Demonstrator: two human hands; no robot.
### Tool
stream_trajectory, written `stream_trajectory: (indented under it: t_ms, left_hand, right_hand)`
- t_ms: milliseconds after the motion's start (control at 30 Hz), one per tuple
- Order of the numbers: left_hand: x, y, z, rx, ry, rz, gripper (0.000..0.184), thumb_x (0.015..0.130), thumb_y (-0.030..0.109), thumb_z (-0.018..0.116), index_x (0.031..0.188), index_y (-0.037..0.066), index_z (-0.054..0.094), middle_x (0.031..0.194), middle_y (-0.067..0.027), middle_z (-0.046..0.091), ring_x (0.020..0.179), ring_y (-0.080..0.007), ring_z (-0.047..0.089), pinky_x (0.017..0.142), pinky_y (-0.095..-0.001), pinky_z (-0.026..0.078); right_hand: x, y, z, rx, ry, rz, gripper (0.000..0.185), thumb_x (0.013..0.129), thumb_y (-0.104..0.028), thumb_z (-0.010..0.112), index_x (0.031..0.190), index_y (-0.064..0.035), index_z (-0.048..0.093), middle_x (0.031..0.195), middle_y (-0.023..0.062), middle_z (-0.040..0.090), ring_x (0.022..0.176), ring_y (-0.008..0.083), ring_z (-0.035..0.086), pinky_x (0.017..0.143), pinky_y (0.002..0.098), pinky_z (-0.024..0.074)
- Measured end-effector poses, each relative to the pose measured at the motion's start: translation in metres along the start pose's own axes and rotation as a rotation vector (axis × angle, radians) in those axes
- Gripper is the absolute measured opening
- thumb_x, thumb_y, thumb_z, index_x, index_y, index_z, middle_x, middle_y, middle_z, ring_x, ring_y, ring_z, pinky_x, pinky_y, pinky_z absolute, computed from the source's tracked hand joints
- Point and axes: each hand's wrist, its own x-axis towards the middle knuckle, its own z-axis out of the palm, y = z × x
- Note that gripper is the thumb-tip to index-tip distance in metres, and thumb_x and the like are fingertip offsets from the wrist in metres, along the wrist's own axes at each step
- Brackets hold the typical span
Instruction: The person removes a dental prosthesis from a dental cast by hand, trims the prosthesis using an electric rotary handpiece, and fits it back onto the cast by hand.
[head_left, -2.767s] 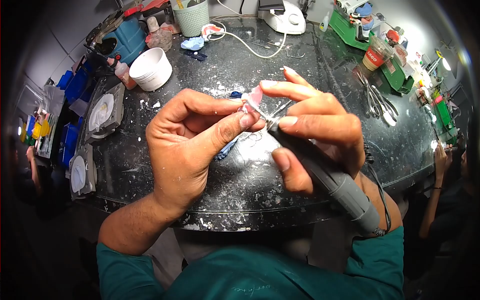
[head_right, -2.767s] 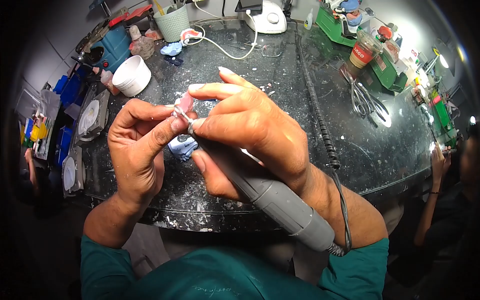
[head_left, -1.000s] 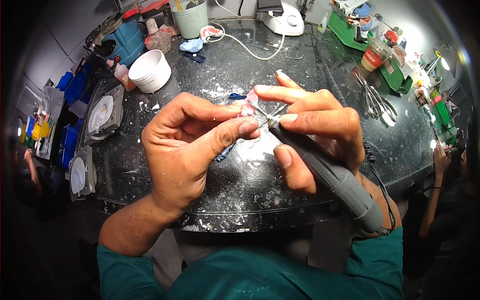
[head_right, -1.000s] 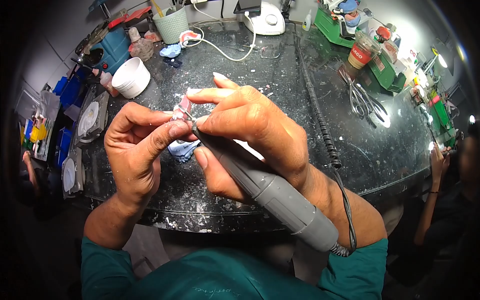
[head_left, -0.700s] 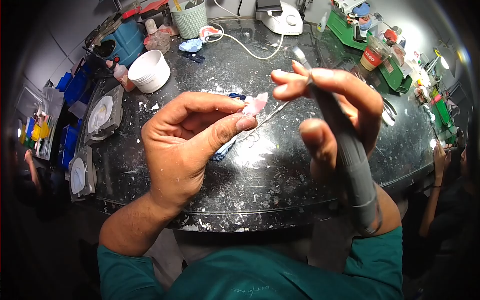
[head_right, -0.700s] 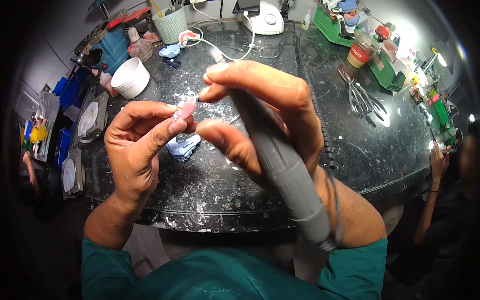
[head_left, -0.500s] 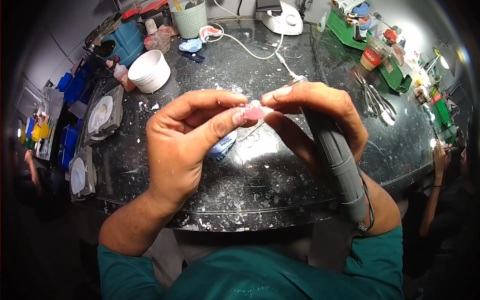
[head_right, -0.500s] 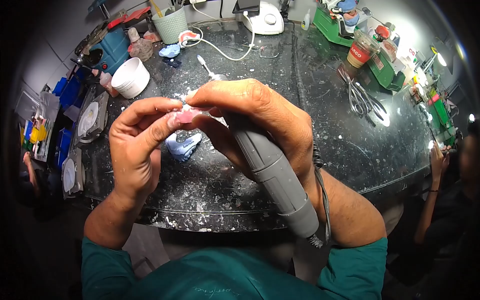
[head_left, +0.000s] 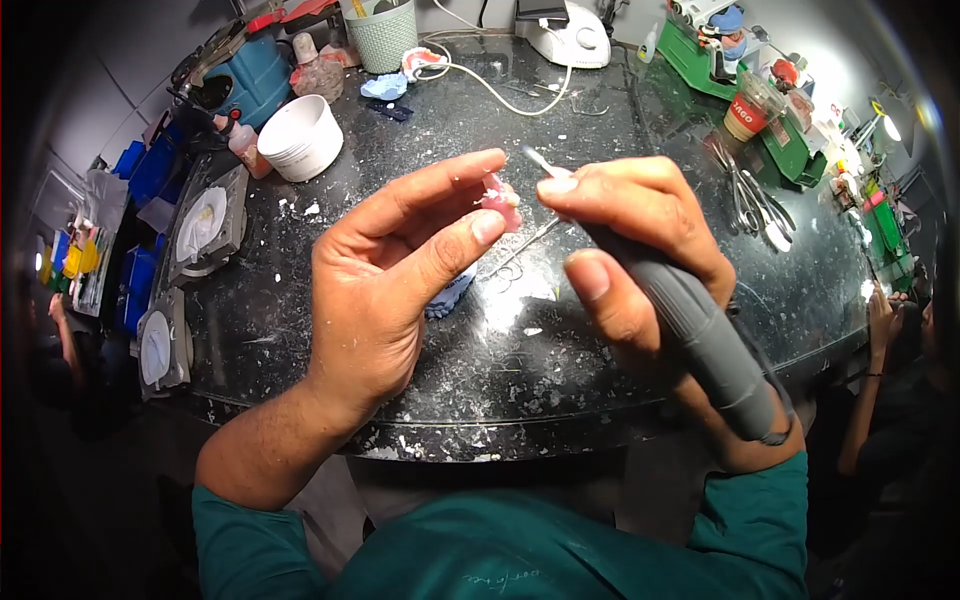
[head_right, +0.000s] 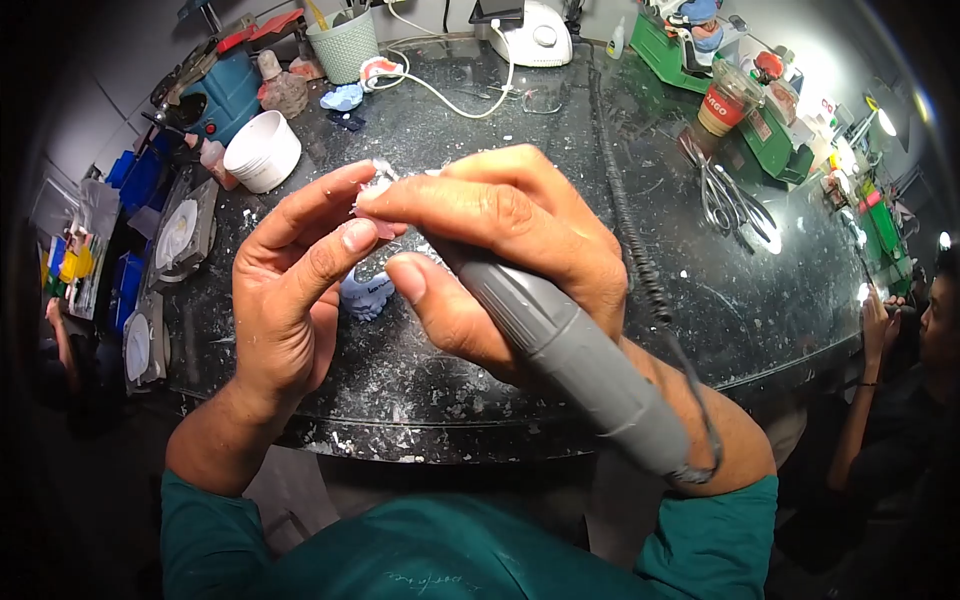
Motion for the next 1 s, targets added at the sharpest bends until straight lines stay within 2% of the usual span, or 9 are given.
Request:
stream_trajectory:
  t_ms: [100,200,233,333,567,667,733,833,1000]
  left_hand:
    - [-0.001,0.001,0.0,0.046,0.016,0.014,0.035,0.088,-0.004,0.067,0.122,-0.003,0.061,0.11,-0.0122,0.067,0.101,-0.0173,0.066,0.095,-0.0301,0.052]
    - [0.001,-0.004,-0.005,0.014,0.006,0.034,0.033,0.087,-0.004,0.068,0.119,-0.003,0.062,0.109,-0.0124,0.068,0.1,-0.0172,0.067,0.094,-0.0298,0.052]
    - [0.002,-0.006,-0.007,-0.005,0.003,0.048,0.033,0.086,-0.005,0.068,0.119,-0.003,0.062,0.109,-0.0125,0.068,0.1,-0.0171,0.067,0.094,-0.0297,0.052]
    - [0.002,-0.006,-0.004,0.045,0.026,0.052,0.028,0.087,-0.001,0.067,0.114,-0.002,0.064,0.106,-0.0121,0.07,0.097,-0.0158,0.067,0.093,-0.0315,0.052]
    - [0.001,-0.002,-0.002,0.06,0.044,0.006,0.028,0.086,-0.003,0.067,0.113,-0.003,0.065,0.105,-0.014,0.07,0.097,-0.0173,0.068,0.093,-0.0318,0.053]
    - [0.0,-0.001,-0.001,0.061,0.053,-0.008,0.028,0.085,-0.003,0.068,0.113,-0.004,0.065,0.105,-0.0143,0.07,0.097,-0.0176,0.068,0.093,-0.0316,0.053]
    - [0.0,0.0,-0.001,0.066,0.057,-0.013,0.028,0.085,-0.003,0.068,0.113,-0.004,0.065,0.106,-0.0146,0.07,0.097,-0.0178,0.068,0.093,-0.0314,0.053]
    - [0.0,0.0,0.001,0.069,0.062,-0.014,0.028,0.086,-0.003,0.067,0.113,-0.004,0.066,0.106,-0.015,0.07,0.098,-0.018,0.068,0.093,-0.0313,0.052]
    - [0.0,0.0,-0.001,0.068,0.056,-0.02,0.028,0.085,-0.002,0.071,0.112,-0.004,0.067,0.106,-0.0132,0.071,0.099,-0.0161,0.067,0.092,-0.028,0.053]
  right_hand:
    - [-0.007,-0.001,0.007,0.114,0.016,0.095,0.04,0.085,-0.002,0.065,0.122,0.0004,0.053,0.109,0.0187,0.063,0.109,0.027,0.062,0.093,0.036,0.049]
    - [-0.01,0.002,0.015,0.237,0.112,0.121,0.036,0.082,0.0,0.064,0.114,0.0013,0.048,0.1,0.0188,0.062,0.107,0.03,0.064,0.09,0.0372,0.0519]
    - [-0.01,0.006,0.018,0.265,0.146,0.095,0.036,0.077,0.002,0.068,0.109,0.0029,0.052,0.097,0.0168,0.063,0.101,0.0275,0.066,0.087,0.0352,0.0535]
    - [-0.01,0.007,0.019,0.33,0.189,0.085,0.032,0.074,0.005,0.069,0.103,0.0042,0.056,0.092,0.0146,0.063,0.093,0.025,0.069,0.083,0.0327,0.0549]
    - [-0.01,0.004,0.021,0.354,0.226,0.166,0.029,0.076,0.003,0.069,0.102,0.0041,0.056,0.093,0.0155,0.063,0.093,0.0225,0.068,0.082,0.0309,0.0541]
    - [-0.01,0.002,0.013,0.292,0.096,0.178,0.029,0.082,-0.001,0.064,0.107,0.0013,0.048,0.096,0.0172,0.058,0.102,0.0312,0.065,0.089,0.0401,0.0517]
    - [-0.01,0.002,0.013,0.291,0.09,0.176,0.029,0.082,-0.001,0.064,0.106,0.0012,0.049,0.096,0.0171,0.059,0.102,0.0313,0.065,0.09,0.0402,0.0517]
    - [-0.01,0.004,0.019,0.328,0.196,0.163,0.028,0.076,0.001,0.07,0.101,0.0039,0.057,0.094,0.0151,0.064,0.094,0.0223,0.068,0.084,0.0312,0.054]
    - [-0.011,0.004,0.02,0.324,0.184,0.163,0.028,0.076,0.001,0.071,0.1,0.0034,0.058,0.093,0.0148,0.065,0.092,0.0222,0.068,0.085,0.0319,0.0541]
